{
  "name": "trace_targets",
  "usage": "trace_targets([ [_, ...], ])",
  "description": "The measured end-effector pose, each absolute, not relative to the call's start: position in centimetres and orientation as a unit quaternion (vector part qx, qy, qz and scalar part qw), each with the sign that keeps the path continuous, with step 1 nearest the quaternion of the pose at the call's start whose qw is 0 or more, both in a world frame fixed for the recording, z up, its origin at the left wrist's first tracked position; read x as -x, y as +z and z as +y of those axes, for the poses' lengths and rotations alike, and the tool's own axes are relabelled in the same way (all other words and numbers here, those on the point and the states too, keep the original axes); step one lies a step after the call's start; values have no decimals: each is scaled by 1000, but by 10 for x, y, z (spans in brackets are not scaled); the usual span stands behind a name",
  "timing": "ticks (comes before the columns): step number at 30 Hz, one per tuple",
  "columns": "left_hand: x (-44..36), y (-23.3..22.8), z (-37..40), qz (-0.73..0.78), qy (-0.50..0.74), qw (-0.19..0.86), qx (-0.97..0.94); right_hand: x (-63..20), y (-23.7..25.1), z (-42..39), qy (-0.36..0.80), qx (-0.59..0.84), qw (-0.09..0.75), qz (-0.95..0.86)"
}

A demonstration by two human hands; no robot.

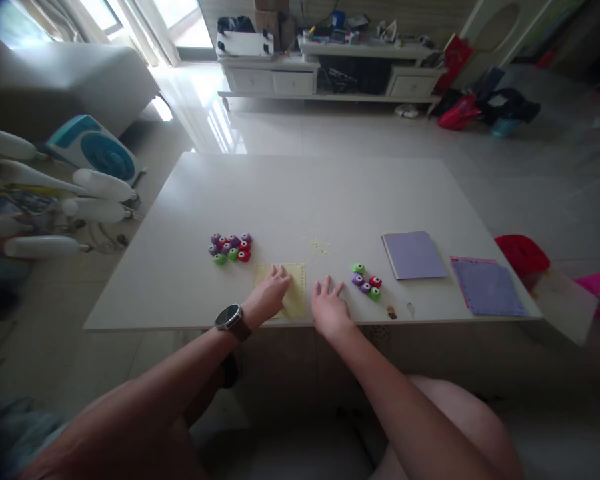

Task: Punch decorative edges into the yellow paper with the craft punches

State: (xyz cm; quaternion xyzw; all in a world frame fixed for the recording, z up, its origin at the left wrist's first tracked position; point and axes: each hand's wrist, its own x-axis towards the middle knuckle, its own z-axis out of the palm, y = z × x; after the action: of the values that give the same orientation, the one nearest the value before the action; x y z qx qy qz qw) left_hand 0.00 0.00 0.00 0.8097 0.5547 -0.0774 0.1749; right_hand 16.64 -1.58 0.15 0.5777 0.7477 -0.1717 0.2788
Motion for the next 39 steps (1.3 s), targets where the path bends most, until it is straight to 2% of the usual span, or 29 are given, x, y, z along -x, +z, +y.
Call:
trace_targets([
  [39, 1, -8, 0, 551, -67, 167, -815, -166, 1, -15, -186, -584, 272, 742],
])
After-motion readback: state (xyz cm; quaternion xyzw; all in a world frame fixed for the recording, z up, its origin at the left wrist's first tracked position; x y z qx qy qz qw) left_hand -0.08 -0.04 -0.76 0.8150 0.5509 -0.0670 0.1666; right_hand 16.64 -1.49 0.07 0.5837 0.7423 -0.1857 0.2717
